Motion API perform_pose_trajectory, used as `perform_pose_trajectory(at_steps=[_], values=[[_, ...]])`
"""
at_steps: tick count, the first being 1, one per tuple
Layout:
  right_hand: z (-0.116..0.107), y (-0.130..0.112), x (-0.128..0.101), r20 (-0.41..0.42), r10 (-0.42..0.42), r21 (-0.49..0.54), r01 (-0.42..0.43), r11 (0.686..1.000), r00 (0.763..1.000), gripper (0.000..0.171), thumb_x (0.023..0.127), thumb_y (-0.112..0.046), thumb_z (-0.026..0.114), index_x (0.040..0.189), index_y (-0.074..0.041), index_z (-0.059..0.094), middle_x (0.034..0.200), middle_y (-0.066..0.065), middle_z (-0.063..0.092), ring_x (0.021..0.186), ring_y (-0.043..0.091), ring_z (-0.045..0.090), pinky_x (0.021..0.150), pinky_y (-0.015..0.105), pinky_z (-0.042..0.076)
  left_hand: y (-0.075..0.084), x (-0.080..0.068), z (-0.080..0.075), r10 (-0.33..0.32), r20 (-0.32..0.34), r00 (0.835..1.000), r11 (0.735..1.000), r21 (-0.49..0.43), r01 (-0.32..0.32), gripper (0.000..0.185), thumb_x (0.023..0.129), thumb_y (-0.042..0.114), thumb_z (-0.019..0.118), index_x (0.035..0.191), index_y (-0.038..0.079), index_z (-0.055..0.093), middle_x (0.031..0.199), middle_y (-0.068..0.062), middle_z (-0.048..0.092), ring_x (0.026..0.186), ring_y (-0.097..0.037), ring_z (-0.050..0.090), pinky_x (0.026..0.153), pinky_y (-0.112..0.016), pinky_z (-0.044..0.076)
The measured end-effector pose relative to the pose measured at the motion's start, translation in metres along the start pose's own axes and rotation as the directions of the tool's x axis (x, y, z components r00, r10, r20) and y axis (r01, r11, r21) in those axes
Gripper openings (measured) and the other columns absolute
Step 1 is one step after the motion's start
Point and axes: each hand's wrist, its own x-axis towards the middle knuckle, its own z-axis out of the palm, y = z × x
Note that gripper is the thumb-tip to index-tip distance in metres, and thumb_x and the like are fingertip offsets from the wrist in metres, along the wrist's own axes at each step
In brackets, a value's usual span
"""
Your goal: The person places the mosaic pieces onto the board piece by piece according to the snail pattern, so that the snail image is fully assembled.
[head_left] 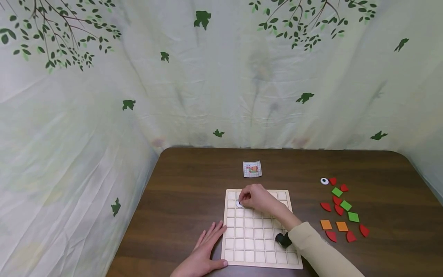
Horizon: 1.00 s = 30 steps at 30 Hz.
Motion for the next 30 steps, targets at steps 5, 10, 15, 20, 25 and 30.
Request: perform_pose_trajectory(at_steps=[5,10,15,20,25,30], values=[[-0.003,0.001,-0.006,0.006,0.020,0.027,-0.020,0.999,1.000,0.012,0.086,-0.005,0.073,0.090,-0.017,0.073,0.078,-0.009,0.063,0.070,0.008,0.056,0.065,0.027,0.049,-0.001,0.001,0.001,-0.007,0.001,1.000,1.000,0.027,0.007,0.090,0.081,0.036,0.077,0.156,0.022,0.030,0.163,-0.003,0.019,0.150,-0.030,0.005,0.111,-0.056,0.001],[-0.011,0.002,-0.017,-0.005,0.046,0.070,-0.045,0.997,0.999,0.016,0.087,-0.004,0.070,0.098,-0.015,0.073,0.084,-0.007,0.064,0.075,0.010,0.057,0.068,0.028,0.050,-0.002,0.001,0.002,-0.026,0.013,1.000,0.999,0.035,0.026,0.089,0.081,0.036,0.077,0.155,0.021,0.030,0.163,-0.002,0.019,0.150,-0.030,0.006,0.110,-0.062,0.002],[-0.024,0.008,-0.033,-0.032,0.057,0.094,-0.054,0.994,0.998,0.018,0.088,-0.003,0.067,0.102,-0.013,0.073,0.089,-0.008,0.065,0.080,0.011,0.058,0.072,0.030,0.050,-0.001,0.002,0.000,-0.045,0.028,0.999,0.999,0.028,0.045,0.090,0.081,0.038,0.077,0.156,0.021,0.030,0.163,-0.002,0.017,0.149,-0.031,0.006,0.111,-0.062,0.001],[-0.038,0.018,-0.051,-0.058,0.088,0.115,-0.081,0.990,0.994,0.016,0.091,-0.007,0.067,0.105,-0.010,0.073,0.094,-0.005,0.067,0.084,0.013,0.059,0.075,0.032,0.051,-0.001,0.003,-0.001,-0.077,0.041,0.996,0.997,0.020,0.076,0.090,0.081,0.040,0.077,0.156,0.023,0.030,0.163,-0.001,0.017,0.150,-0.031,0.005,0.111,-0.062,0.001],[-0.051,0.029,-0.068,-0.116,0.139,0.113,-0.126,0.986,0.983,0.016,0.091,-0.010,0.070,0.107,-0.011,0.073,0.095,-0.005,0.068,0.084,0.013,0.060,0.076,0.032,0.052,0.000,0.003,-0.001,-0.086,0.041,0.995,0.996,0.010,0.085,0.090,0.081,0.038,0.077,0.156,0.024,0.029,0.163,-0.002,0.017,0.150,-0.031,0.005,0.111,-0.061,0.000],[-0.063,0.040,-0.088,-0.168,0.186,0.108,-0.170,0.980,0.968,0.019,0.090,-0.009,0.071,0.108,-0.012,0.073,0.099,-0.002,0.069,0.086,0.014,0.062,0.076,0.032,0.054,0.000,0.004,0.000,-0.082,0.040,0.996,0.997,0.010,0.082,0.090,0.081,0.038,0.077,0.156,0.024,0.030,0.163,-0.002,0.017,0.150,-0.031,0.005,0.111,-0.062,0.000]])
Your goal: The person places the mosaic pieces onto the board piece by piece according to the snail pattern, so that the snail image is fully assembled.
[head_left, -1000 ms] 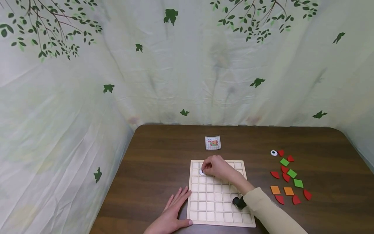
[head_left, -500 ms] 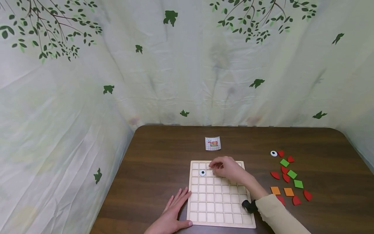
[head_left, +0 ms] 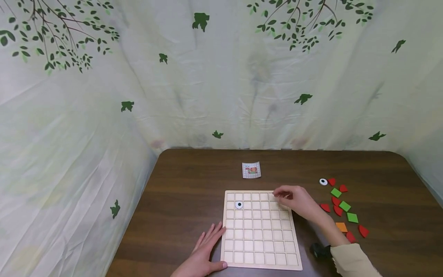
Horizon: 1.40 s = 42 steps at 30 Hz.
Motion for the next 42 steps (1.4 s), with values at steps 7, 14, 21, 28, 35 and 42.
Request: perform_pose_trajectory(at_steps=[7,14,21,28,35,42], values=[[-0.025,0.017,-0.015,-0.089,0.013,-0.047,-0.017,0.999,0.996,0.022,0.089,-0.009,0.072,0.111,-0.012,0.072,0.100,0.000,0.070,0.086,0.016,0.064,0.074,0.029,0.054,0.002,0.000,0.000,0.001,0.000,1.000,1.000,-0.005,-0.001,0.090,0.081,0.037,0.078,0.156,0.023,0.030,0.163,-0.003,0.018,0.149,-0.031,0.005,0.111,-0.062,0.000],[-0.052,0.037,-0.028,-0.156,0.015,-0.104,-0.032,0.994,0.988,0.026,0.091,-0.010,0.071,0.116,-0.009,0.069,0.110,0.007,0.069,0.094,0.025,0.065,0.073,0.034,0.055,0.003,0.001,-0.001,-0.027,0.018,0.999,0.999,-0.024,0.028,0.090,0.081,0.039,0.078,0.155,0.024,0.030,0.163,-0.004,0.018,0.149,-0.032,0.005,0.111,-0.063,-0.001],[-0.074,0.056,-0.037,-0.186,0.022,-0.207,-0.062,0.976,0.982,0.031,0.091,-0.009,0.069,0.123,-0.009,0.066,0.121,0.018,0.064,0.099,0.035,0.061,0.078,0.051,0.052,0.002,0.001,-0.001,-0.034,0.021,0.999,0.999,-0.027,0.035,0.090,0.080,0.039,0.078,0.155,0.025,0.030,0.163,-0.004,0.018,0.149,-0.033,0.005,0.111,-0.064,-0.001],[-0.088,0.070,-0.039,-0.230,0.048,-0.213,-0.098,0.972,0.972,0.032,0.092,-0.005,0.067,0.124,-0.004,0.064,0.117,0.021,0.062,0.097,0.038,0.062,0.079,0.054,0.052,0.002,0.001,-0.001,-0.023,0.015,1.000,1.000,-0.020,0.023,0.090,0.081,0.040,0.078,0.155,0.024,0.030,0.163,-0.005,0.018,0.149,-0.032,0.005,0.111,-0.063,-0.001],[-0.096,0.076,-0.031,-0.223,0.096,-0.200,-0.142,0.969,0.970,0.034,0.095,-0.004,0.062,0.129,-0.001,0.059,0.113,0.023,0.064,0.093,0.035,0.060,0.075,0.049,0.054,0.001,0.001,0.000,-0.033,0.016,0.999,0.999,-0.035,0.033,0.089,0.080,0.040,0.078,0.155,0.025,0.031,0.163,-0.003,0.017,0.149,-0.031,0.005,0.111,-0.064,-0.002],[-0.099,0.079,-0.028,-0.207,0.107,-0.210,-0.151,0.966,0.972,0.034,0.092,-0.001,0.063,0.126,0.001,0.061,0.104,0.019,0.065,0.083,0.028,0.060,0.065,0.037,0.050,0.001,0.002,0.000,-0.055,0.024,0.998,0.998,-0.039,0.056,0.090,0.080,0.040,0.078,0.155,0.025,0.031,0.163,-0.002,0.018,0.149,-0.032,0.005,0.111,-0.063,-0.002]])
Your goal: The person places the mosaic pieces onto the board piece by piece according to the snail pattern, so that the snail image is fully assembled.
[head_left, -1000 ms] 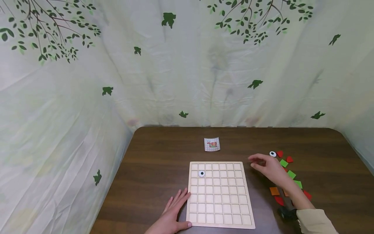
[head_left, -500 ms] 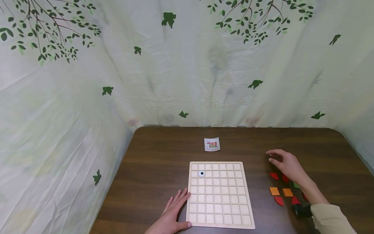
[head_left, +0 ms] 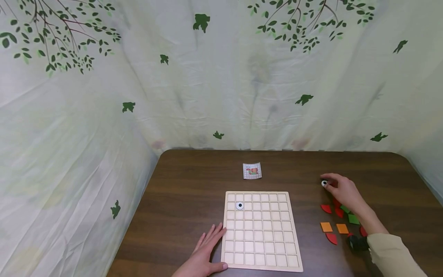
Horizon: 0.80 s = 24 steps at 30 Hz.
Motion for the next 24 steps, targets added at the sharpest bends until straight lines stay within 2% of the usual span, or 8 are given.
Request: perform_pose_trajectory(at_steps=[6,16,24], values=[[-0.003,0.003,-0.001,0.027,0.007,-0.003,-0.007,1.000,1.000,0.033,0.091,-0.002,0.066,0.123,0.002,0.062,0.100,0.015,0.064,0.087,0.030,0.059,0.066,0.038,0.050,0.000,0.001,0.000,-0.009,0.003,1.000,1.000,-0.001,0.009,0.090,0.080,0.040,0.079,0.155,0.025,0.032,0.163,-0.003,0.018,0.149,-0.032,0.005,0.111,-0.063,-0.002],[-0.005,0.011,-0.001,0.030,0.008,-0.031,-0.007,0.999,1.000,0.035,0.089,-0.003,0.069,0.123,0.002,0.063,0.102,0.017,0.063,0.086,0.029,0.058,0.065,0.037,0.049,-0.001,0.000,0.001,0.027,-0.016,1.000,1.000,0.014,-0.027,0.090,0.080,0.040,0.078,0.155,0.024,0.031,0.163,-0.003,0.018,0.149,-0.032,0.006,0.110,-0.064,-0.001],[0.000,0.010,-0.002,0.005,0.000,-0.072,0.000,0.997,1.000,0.034,0.086,0.002,0.071,0.120,0.002,0.065,0.102,0.020,0.063,0.086,0.033,0.056,0.075,0.052,0.050,-0.001,-0.003,0.001,0.053,-0.029,0.998,0.998,0.032,-0.052,0.091,0.080,0.039,0.078,0.156,0.023,0.030,0.163,-0.002,0.018,0.149,-0.031,0.006,0.111,-0.063,0.000]])
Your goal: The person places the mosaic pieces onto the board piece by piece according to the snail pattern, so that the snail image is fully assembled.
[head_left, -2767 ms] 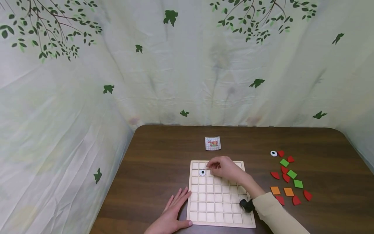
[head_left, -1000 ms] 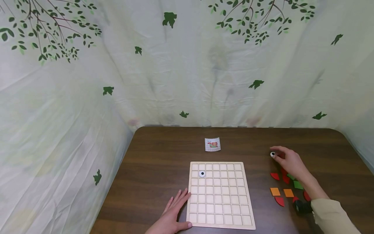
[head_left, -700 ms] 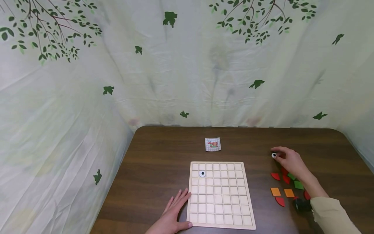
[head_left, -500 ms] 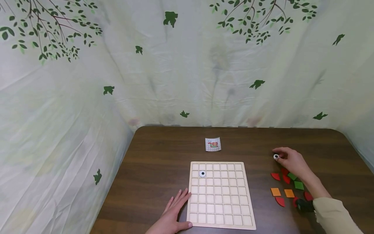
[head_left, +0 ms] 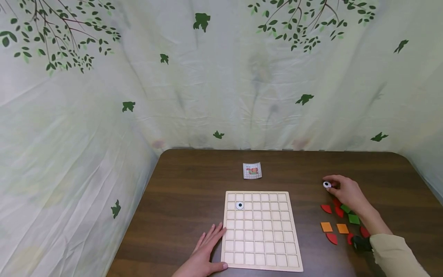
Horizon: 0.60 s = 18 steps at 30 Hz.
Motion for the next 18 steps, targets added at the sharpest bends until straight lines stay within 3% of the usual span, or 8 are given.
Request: perform_pose_trajectory(at_steps=[7,18], values=[[0.002,-0.006,0.000,-0.016,-0.029,-0.018,0.028,0.999,0.999,0.032,0.082,0.003,0.074,0.114,0.004,0.066,0.104,0.023,0.062,0.087,0.034,0.056,0.079,0.057,0.048,0.000,0.000,-0.001,-0.006,0.001,1.000,1.000,0.000,0.006,0.090,0.080,0.039,0.078,0.155,0.022,0.031,0.163,-0.003,0.018,0.149,-0.032,0.006,0.111,-0.063,0.000],[0.008,-0.012,-0.001,-0.002,-0.001,0.024,0.001,1.000,1.000,0.024,0.082,-0.001,0.077,0.104,-0.001,0.067,0.093,0.011,0.063,0.081,0.026,0.057,0.069,0.039,0.052,0.001,0.000,-0.001,-0.021,0.004,1.000,1.000,-0.006,0.021,0.090,0.080,0.040,0.078,0.155,0.022,0.032,0.163,-0.003,0.019,0.150,-0.031,0.006,0.111,-0.063,0.000]])
